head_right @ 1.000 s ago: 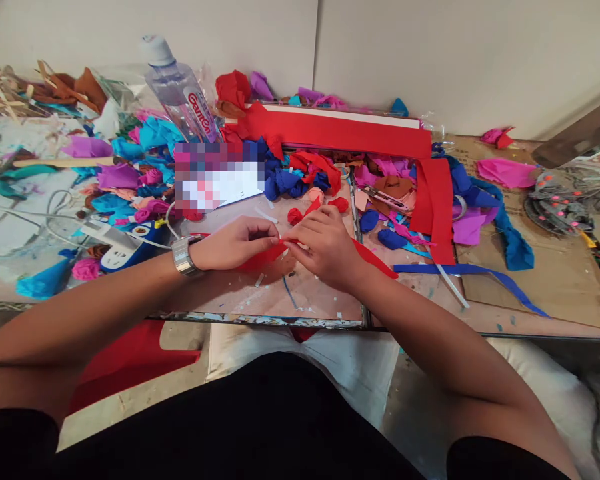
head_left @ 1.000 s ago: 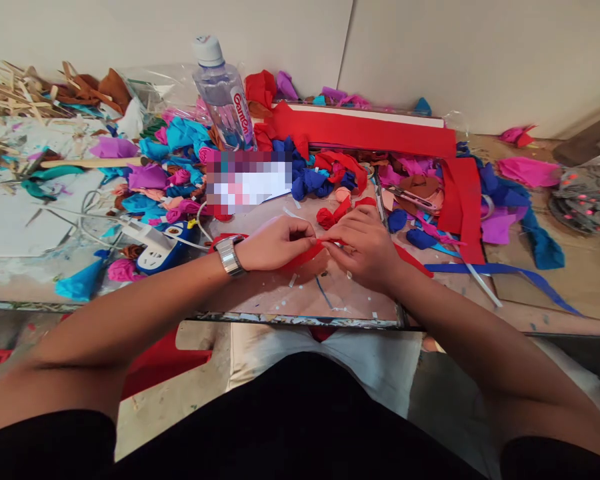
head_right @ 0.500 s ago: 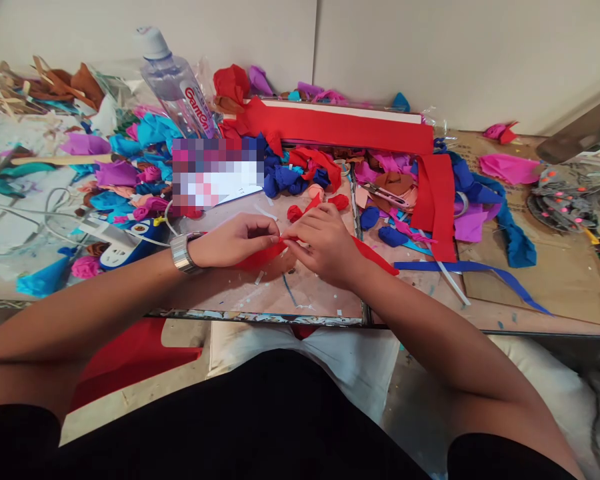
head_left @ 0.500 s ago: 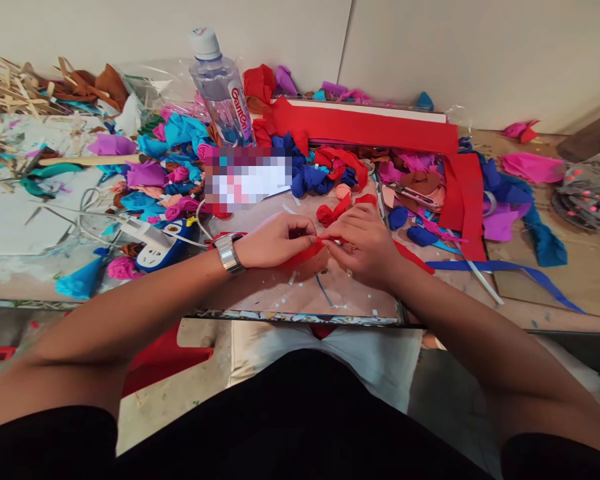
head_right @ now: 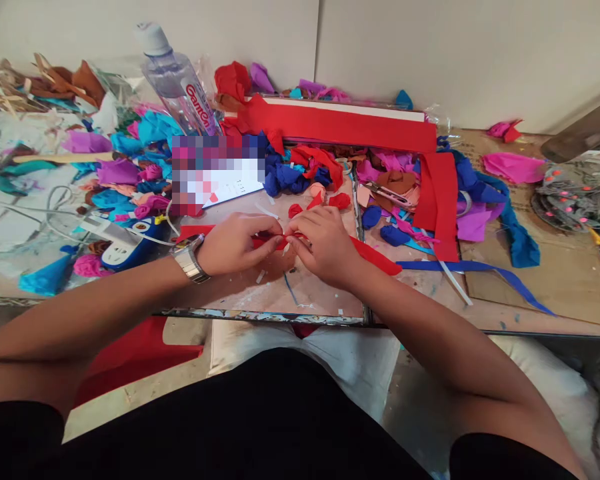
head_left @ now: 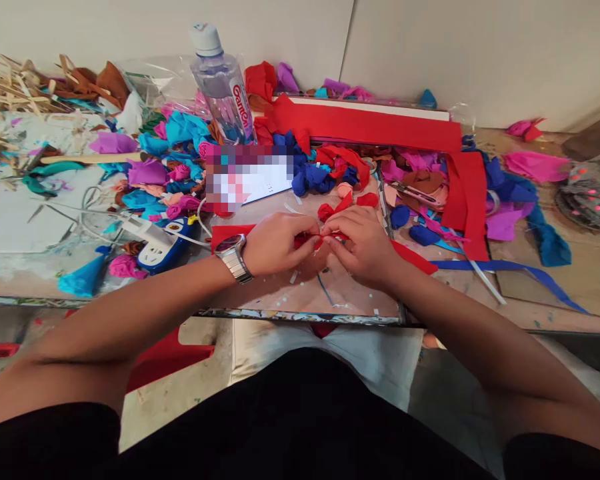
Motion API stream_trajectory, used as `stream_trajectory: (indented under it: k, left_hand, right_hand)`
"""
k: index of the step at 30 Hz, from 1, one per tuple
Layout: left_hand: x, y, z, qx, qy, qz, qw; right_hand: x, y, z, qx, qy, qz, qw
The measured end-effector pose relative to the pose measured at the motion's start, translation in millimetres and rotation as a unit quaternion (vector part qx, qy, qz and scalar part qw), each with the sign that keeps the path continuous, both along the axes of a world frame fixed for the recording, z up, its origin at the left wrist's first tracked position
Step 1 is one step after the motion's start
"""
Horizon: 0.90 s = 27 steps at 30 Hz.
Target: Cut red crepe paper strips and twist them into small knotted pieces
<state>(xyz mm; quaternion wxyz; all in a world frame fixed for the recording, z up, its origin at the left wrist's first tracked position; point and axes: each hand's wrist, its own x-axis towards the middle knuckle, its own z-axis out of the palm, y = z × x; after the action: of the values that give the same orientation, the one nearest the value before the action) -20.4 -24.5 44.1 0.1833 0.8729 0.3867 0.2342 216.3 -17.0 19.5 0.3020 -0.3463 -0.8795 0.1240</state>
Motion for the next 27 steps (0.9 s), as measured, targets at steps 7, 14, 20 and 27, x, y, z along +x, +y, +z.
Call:
stream_trajectory:
  k: [7, 14, 20, 27]
  left_hand:
    - [0.6, -5.4, -1.3, 0.050, 0.057, 0.005, 0.997]
    - [-1.0, -3.8, -3.8, 0.037, 0.039, 0.001, 0.999]
    - [0.0, -3.7, -4.2, 0.026, 0.022, -0.006, 0.999]
    - [-1.9, -0.7, 0.7, 0.006, 0.028, 0.007, 1.000]
  right_hand:
    - [-4.2, -1.1, 2.4, -0.036, -0.027, 0.005, 0.999]
    - [0.7, -0.6, 3.4, -0.008, 0.007, 0.011, 1.000]
    - [-0.4, -2.1, 6.2, -0.004, 0.012, 0.009, 1.000]
    - [1.1, -0.8, 5.9, 0.002, 0.037, -0.003, 0.999]
